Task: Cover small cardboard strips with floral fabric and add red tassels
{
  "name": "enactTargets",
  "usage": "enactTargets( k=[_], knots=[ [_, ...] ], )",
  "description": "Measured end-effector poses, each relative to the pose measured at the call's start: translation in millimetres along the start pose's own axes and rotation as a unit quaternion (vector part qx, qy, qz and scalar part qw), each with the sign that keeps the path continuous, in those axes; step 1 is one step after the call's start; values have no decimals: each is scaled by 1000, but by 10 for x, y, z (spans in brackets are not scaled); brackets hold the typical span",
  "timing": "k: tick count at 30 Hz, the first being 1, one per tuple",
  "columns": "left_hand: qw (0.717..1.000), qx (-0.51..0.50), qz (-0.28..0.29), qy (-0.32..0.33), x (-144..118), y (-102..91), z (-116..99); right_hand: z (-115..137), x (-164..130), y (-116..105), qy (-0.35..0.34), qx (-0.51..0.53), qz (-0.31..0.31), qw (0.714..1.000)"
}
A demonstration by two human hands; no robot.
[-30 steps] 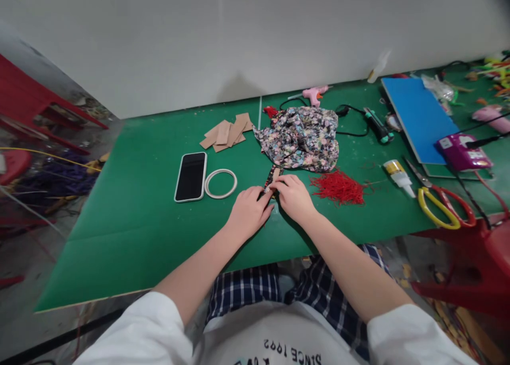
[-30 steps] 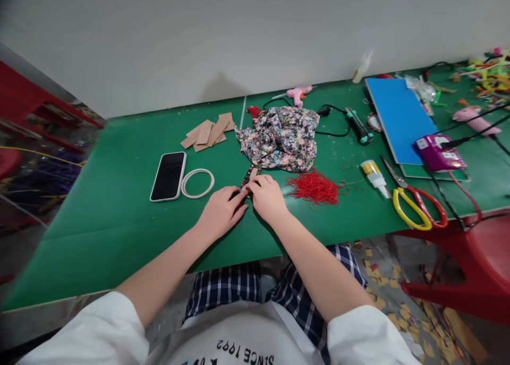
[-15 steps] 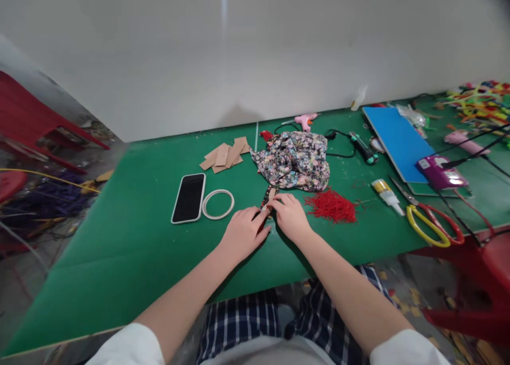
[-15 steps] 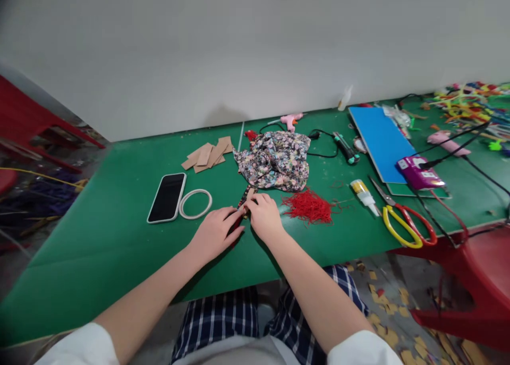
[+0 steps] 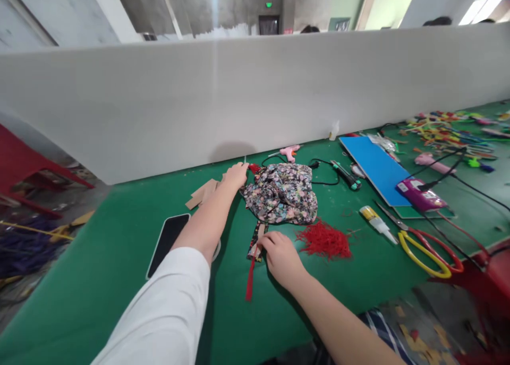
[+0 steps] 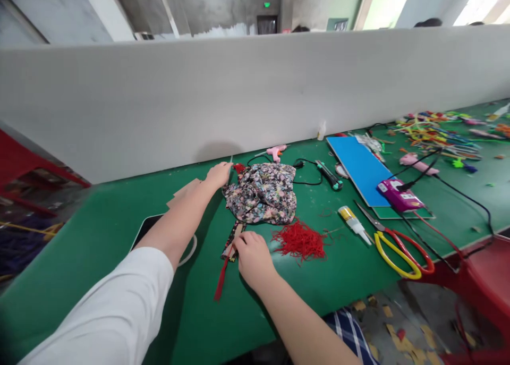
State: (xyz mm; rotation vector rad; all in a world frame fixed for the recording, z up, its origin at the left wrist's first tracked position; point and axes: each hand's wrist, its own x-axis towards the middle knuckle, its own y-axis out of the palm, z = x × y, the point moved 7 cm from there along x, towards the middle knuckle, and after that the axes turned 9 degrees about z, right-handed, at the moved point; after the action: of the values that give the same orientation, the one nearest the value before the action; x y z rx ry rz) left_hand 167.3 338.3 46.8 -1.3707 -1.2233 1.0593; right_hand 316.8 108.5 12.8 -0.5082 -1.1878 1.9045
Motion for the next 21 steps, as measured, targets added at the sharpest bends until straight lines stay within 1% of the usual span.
enactTargets(
  k=[3, 6, 9, 12, 14, 16, 21],
  knots=[
    [1000, -17, -7, -10, 298, 65, 40, -3, -4, 36, -2, 11, -4, 1000],
    [998, -59, 4, -16, 483, 159, 56, 6, -2, 67, -10, 13, -5, 1000],
    [992, -126, 14, -22, 570, 238, 111, 12, 0, 71, -14, 12, -1, 1000],
    [977, -213, 5, -34, 575, 266, 223, 19, -2, 57, -13, 16, 5, 1000],
    [958, -282, -9, -48, 547, 270, 312, 23, -4, 42, -11, 16, 7, 1000],
    [932, -356, -25, -65, 503, 279, 393, 25, -5, 28, -7, 17, 10, 1000],
    [848, -516, -49, -109, 387, 348, 506, 24, -2, 16, -5, 26, 12, 1000]
  ],
)
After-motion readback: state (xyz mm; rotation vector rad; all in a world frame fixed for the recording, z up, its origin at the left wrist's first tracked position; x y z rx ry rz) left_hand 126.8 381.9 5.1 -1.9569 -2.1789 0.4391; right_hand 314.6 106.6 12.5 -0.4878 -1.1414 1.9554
